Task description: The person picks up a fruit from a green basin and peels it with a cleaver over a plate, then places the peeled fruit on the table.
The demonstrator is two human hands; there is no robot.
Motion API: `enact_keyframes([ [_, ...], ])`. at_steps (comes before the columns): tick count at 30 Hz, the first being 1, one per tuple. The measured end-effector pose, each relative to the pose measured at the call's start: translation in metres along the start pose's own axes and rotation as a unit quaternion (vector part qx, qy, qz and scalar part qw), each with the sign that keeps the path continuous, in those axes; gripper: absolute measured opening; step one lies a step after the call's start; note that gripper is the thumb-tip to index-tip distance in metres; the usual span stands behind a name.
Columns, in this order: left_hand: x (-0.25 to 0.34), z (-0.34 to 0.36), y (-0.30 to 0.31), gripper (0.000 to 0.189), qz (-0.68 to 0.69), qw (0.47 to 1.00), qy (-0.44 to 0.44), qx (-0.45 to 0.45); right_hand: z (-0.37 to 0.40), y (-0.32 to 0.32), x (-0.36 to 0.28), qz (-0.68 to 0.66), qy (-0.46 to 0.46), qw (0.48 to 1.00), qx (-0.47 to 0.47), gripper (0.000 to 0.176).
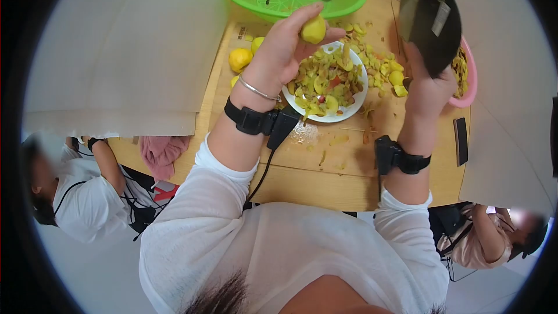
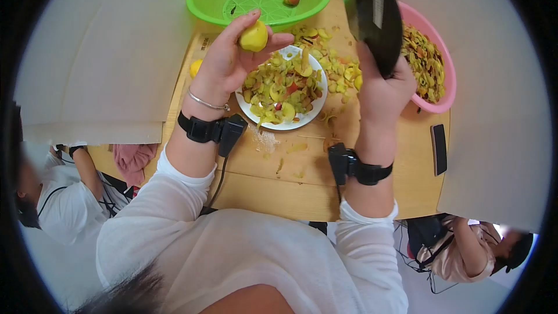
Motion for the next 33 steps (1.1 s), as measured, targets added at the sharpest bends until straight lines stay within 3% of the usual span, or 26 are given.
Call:
enact_keyframes([
  [3, 0.005, -0.001, -0.001, 0.032, 0.003, 0.999, -0.039, -0.012, 0.0, -0.022, -0.006, 0.009, 0.046, 0.999, 0.005, 0.011],
  [5, -0.001, 0.005, 0.0, 0.032, 0.035, 0.999, 0.038, 0.002, 0.006, -0.036, -0.013, 0.062, 0.105, 0.993, 0.001, 0.01],
  [7, 0.0, 0.001, 0.005, 0.035, 0.037, 0.999, 0.027, 0.02, 0.012, -0.045, -0.002, 0.102, 0.088, 0.991, -0.021, 0.009],
  [9, -0.003, -0.003, 0.012, 0.037, 0.041, 0.998, 0.019, 0.04, 0.018, -0.059, 0.001, 0.104, 0.164, 0.98, -0.038, 0.017],
  [11, 0.0, -0.006, 0.015, 0.043, 0.059, 0.997, -0.043, 0.037, 0.027, -0.071, 0.004, 0.093, 0.153, 0.983, -0.044, 0.023],
  [14, -0.001, -0.005, 0.015, 0.034, 0.047, 0.998, -0.033, 0.036, 0.04, -0.087, -0.013, 0.058, 0.092, 0.993, -0.042, 0.023],
  [19, -0.003, -0.008, 0.016, 0.038, 0.084, 0.994, -0.039, 0.061, 0.026, -0.107, -0.066, -0.02, 0.071, 0.996, -0.042, 0.015],
  [22, -0.008, -0.013, 0.015, 0.032, 0.126, 0.992, -0.01, 0.0, 0.008, -0.119, -0.053, -0.147, -0.096, 0.983, -0.046, 0.011],
  [23, -0.008, -0.015, 0.016, 0.032, 0.125, 0.992, -0.011, -0.004, 0.006, -0.118, -0.044, -0.147, -0.093, 0.984, -0.044, 0.011],
  [26, -0.002, -0.011, 0.016, 0.037, 0.086, 0.995, -0.036, 0.035, 0.006, -0.088, -0.018, 0.037, -0.011, 0.999, 0.024, 0.012],
  [27, -0.002, -0.011, 0.017, 0.037, 0.09, 0.995, -0.037, 0.036, 0.009, -0.081, -0.008, 0.038, -0.009, 0.999, 0.021, 0.012],
  [29, -0.003, -0.012, 0.019, 0.04, 0.094, 0.995, -0.022, 0.031, 0.016, -0.066, -0.005, 0.141, 0.112, 0.983, 0.032, 0.005],
  [30, -0.003, -0.011, 0.02, 0.04, 0.096, 0.995, -0.022, 0.034, 0.019, -0.06, 0.005, 0.14, 0.11, 0.983, 0.03, 0.005],
  [32, -0.004, -0.009, 0.019, 0.044, 0.126, 0.991, -0.014, 0.036, 0.031, -0.06, -0.008, 0.188, 0.269, 0.945, -0.003, 0.02],
  [33, -0.006, -0.01, 0.02, 0.044, 0.126, 0.991, -0.013, 0.037, 0.034, -0.059, -0.009, 0.187, 0.268, 0.945, -0.004, 0.02],
])
Point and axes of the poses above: each hand's wrist, its own z-axis away from the middle knuckle, its own y-axis out of the back of the hand, x = y × z, the point moved 8 cm from there along -z, towards the middle knuckle, and after that the axes turned 7 degrees about y, right-handed, at the moved point
